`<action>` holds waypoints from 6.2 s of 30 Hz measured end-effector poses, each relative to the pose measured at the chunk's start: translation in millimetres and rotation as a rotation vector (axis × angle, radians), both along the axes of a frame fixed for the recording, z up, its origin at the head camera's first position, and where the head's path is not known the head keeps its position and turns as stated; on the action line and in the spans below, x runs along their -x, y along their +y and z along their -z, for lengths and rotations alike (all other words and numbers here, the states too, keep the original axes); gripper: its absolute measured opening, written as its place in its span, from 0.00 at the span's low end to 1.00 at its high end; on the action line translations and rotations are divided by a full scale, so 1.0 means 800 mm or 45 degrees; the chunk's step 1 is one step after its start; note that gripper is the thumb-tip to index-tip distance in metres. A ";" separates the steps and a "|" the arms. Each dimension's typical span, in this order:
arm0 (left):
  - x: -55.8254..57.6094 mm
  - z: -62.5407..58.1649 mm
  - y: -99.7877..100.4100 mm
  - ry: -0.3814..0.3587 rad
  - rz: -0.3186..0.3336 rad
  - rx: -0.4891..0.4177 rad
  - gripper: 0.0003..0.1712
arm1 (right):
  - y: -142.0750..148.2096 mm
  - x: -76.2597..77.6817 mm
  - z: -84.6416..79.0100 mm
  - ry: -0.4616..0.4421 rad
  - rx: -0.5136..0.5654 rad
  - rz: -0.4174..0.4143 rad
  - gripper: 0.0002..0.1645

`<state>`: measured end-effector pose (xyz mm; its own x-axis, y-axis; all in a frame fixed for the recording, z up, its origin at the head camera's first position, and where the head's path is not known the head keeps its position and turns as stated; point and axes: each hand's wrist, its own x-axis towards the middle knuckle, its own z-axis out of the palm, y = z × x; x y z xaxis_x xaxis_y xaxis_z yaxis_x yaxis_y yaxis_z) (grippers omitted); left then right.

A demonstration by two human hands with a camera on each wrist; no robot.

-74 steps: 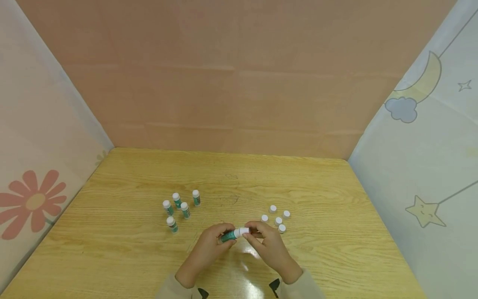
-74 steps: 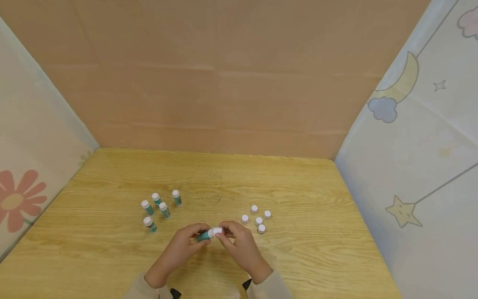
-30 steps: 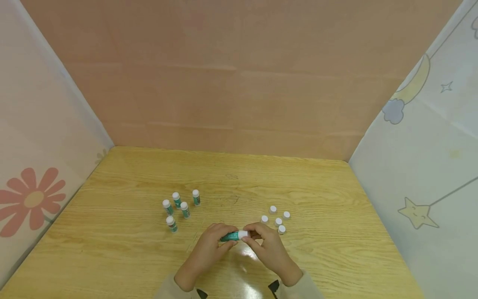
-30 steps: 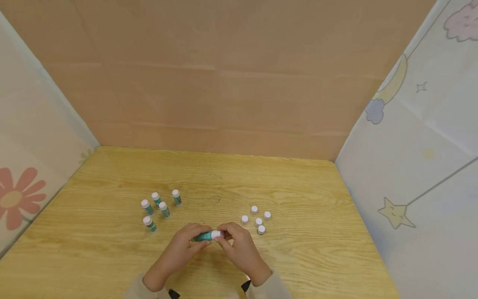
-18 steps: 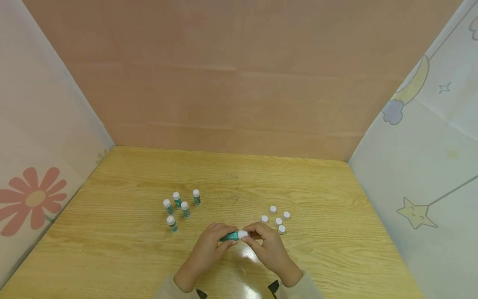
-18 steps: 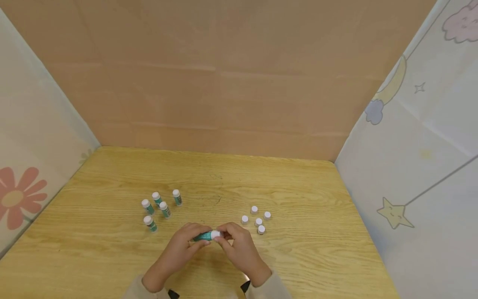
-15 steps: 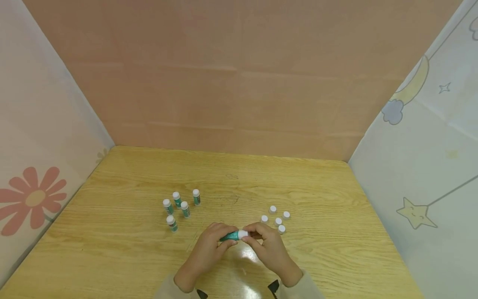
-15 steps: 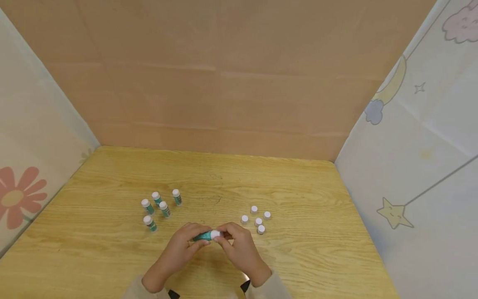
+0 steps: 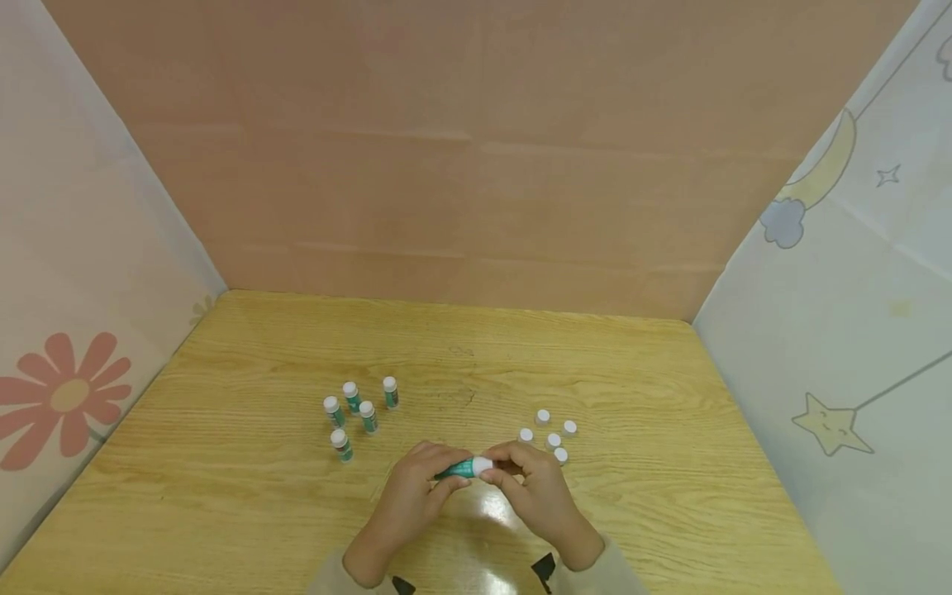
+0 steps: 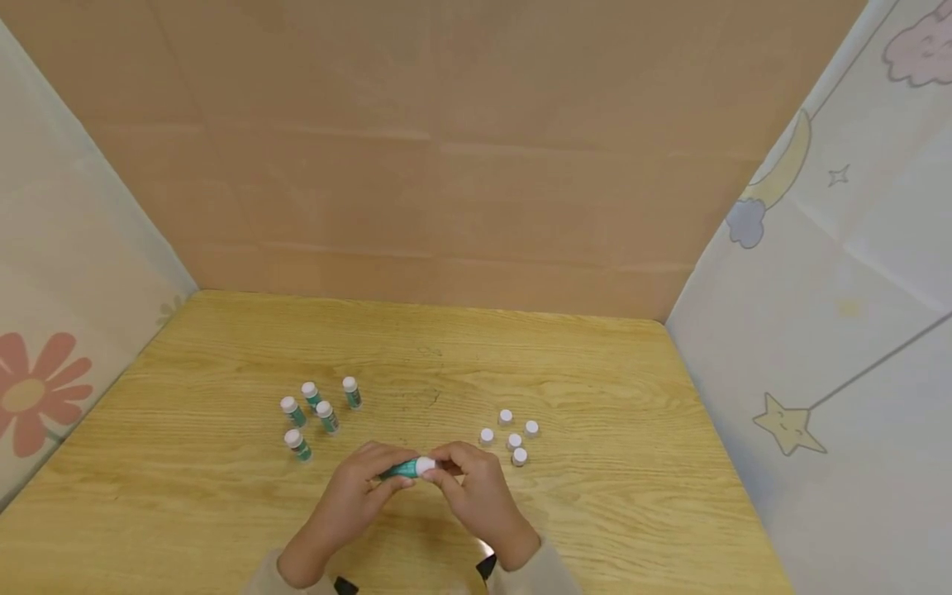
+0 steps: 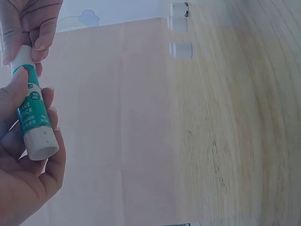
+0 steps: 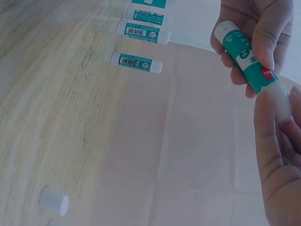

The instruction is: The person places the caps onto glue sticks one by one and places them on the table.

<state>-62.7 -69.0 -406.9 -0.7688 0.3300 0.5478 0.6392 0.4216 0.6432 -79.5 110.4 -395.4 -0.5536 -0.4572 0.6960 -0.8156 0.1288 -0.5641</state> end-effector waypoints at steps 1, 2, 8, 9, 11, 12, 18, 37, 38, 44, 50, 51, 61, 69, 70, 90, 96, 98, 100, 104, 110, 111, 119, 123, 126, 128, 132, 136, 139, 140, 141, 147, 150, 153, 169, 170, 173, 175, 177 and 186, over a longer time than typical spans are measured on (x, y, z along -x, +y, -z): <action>0.000 0.000 0.000 0.009 -0.002 -0.001 0.16 | 0.000 0.000 -0.001 -0.001 0.001 -0.002 0.10; 0.000 0.000 0.000 0.016 -0.002 -0.005 0.16 | -0.001 0.000 -0.002 0.001 -0.001 -0.001 0.10; 0.000 -0.001 0.000 0.053 -0.007 -0.030 0.16 | -0.001 0.001 -0.006 0.001 0.000 0.006 0.10; 0.000 -0.001 0.000 0.055 -0.010 -0.032 0.16 | -0.001 0.001 -0.006 -0.001 0.001 0.004 0.10; -0.001 -0.002 0.000 0.057 -0.012 -0.035 0.16 | -0.001 0.002 -0.006 -0.002 0.002 0.005 0.10; -0.001 -0.002 0.001 0.058 -0.011 -0.036 0.16 | 0.000 0.002 -0.006 -0.002 0.002 0.006 0.10; 0.000 -0.002 0.002 0.064 -0.004 -0.048 0.16 | 0.000 0.002 -0.007 -0.008 0.008 0.008 0.10; 0.002 0.005 0.003 -0.229 0.111 -0.015 0.14 | -0.001 0.002 -0.002 -0.046 -0.086 0.077 0.16; 0.003 0.006 0.004 -0.229 0.115 -0.008 0.13 | -0.001 0.002 -0.002 -0.058 -0.093 0.076 0.17; 0.004 0.011 0.003 -0.255 0.134 -0.005 0.12 | -0.003 -0.002 -0.003 -0.153 -0.139 0.077 0.20; 0.004 0.012 0.003 -0.287 0.138 -0.011 0.11 | -0.006 -0.008 -0.020 -0.196 -0.191 0.105 0.16; 0.005 0.013 0.003 -0.300 0.135 -0.008 0.11 | -0.006 -0.008 -0.017 -0.191 -0.206 0.121 0.15; 0.004 0.019 0.002 -0.275 0.079 -0.036 0.15 | -0.002 -0.004 0.005 -0.150 -0.288 0.208 0.14; 0.004 0.022 0.001 -0.252 0.054 -0.046 0.15 | 0.000 -0.003 0.004 -0.070 -0.275 0.205 0.15; 0.004 0.022 0.000 -0.250 0.046 -0.040 0.16 | 0.000 -0.003 0.004 -0.070 -0.276 0.207 0.15; 0.005 0.027 -0.009 -0.415 -0.081 -0.011 0.14 | 0.014 -0.001 0.013 -0.034 -0.295 0.263 0.15; 0.005 0.029 -0.011 -0.520 -0.112 0.018 0.14 | 0.016 0.000 0.015 -0.027 -0.279 0.256 0.13; 0.005 0.030 -0.013 -0.543 -0.139 0.031 0.15 | 0.016 0.000 0.016 -0.021 -0.273 0.248 0.13; 0.005 0.031 -0.014 -0.555 -0.167 0.030 0.14 | 0.017 0.001 0.017 -0.014 -0.272 0.239 0.13; 0.005 0.033 -0.016 -0.558 -0.192 0.023 0.15 | 0.018 0.000 0.017 -0.027 -0.285 0.243 0.13; 0.007 0.039 -0.018 -0.582 -0.197 0.011 0.14 | 0.021 -0.002 0.015 -0.039 -0.297 0.268 0.13; 0.008 0.040 -0.018 -0.589 -0.204 0.011 0.14 | 0.021 -0.002 0.015 -0.037 -0.299 0.270 0.13; 0.012 0.051 -0.020 -0.632 -0.241 -0.039 0.14 | 0.023 -0.004 0.016 -0.101 -0.309 0.287 0.13; 0.013 0.054 -0.020 -0.635 -0.220 -0.047 0.14 | 0.025 -0.004 0.017 -0.125 -0.315 0.286 0.13; 0.013 0.053 -0.019 -0.639 -0.195 -0.045 0.14 | 0.026 -0.005 0.018 -0.137 -0.320 0.285 0.13; 0.013 0.053 -0.018 -0.642 -0.175 -0.043 0.14 | 0.026 -0.005 0.019 -0.141 -0.318 0.286 0.13; 0.013 0.052 -0.015 -0.648 -0.137 -0.047 0.14 | 0.027 -0.003 0.020 -0.129 -0.306 0.282 0.13; 0.014 0.053 -0.012 -0.660 -0.122 -0.064 0.14 | 0.027 -0.003 0.021 -0.109 -0.297 0.276 0.13; 0.014 0.055 -0.010 -0.658 -0.125 -0.055 0.14 | 0.028 -0.002 0.022 -0.105 -0.293 0.278 0.13; 0.014 0.055 -0.010 -0.660 -0.121 -0.049 0.14 | 0.028 -0.002 0.022 -0.104 -0.294 0.278 0.13; 0.014 0.055 -0.009 -0.662 -0.117 -0.047 0.14 | 0.028 -0.002 0.023 -0.106 -0.295 0.279 0.13; 0.015 0.056 -0.008 -0.685 -0.094 -0.050 0.14 | 0.028 -0.001 0.024 -0.120 -0.294 0.282 0.13; 0.015 0.057 -0.007 -0.693 -0.091 -0.048 0.14 | 0.028 -0.001 0.024 -0.112 -0.288 0.282 0.13; 0.016 0.056 -0.007 -0.707 -0.080 -0.044 0.14 | 0.028 -0.001 0.024 -0.103 -0.281 0.273 0.13; 0.016 0.059 -0.006 -0.754 -0.048 -0.041 0.13 | 0.028 -0.001 0.026 -0.165 -0.294 0.282 0.12; 0.016 0.059 -0.006 -0.754 -0.045 -0.041 0.13 | 0.029 -0.001 0.026 -0.168 -0.294 0.281 0.12; 0.016 0.059 -0.006 -0.753 -0.035 -0.036 0.13 | 0.029 -0.002 0.027 -0.156 -0.301 0.282 0.12; 0.017 0.059 -0.006 -0.753 -0.026 -0.035 0.13 | 0.029 -0.001 0.027 -0.128 -0.307 0.284 0.12; 0.017 0.059 -0.005 -0.755 -0.023 -0.031 0.14 | 0.029 -0.001 0.027 -0.092 -0.311 0.284 0.13; 0.016 0.060 -0.005 -0.718 -0.061 0.064 0.13 | 0.032 -0.002 0.030 -0.046 -0.320 0.291 0.13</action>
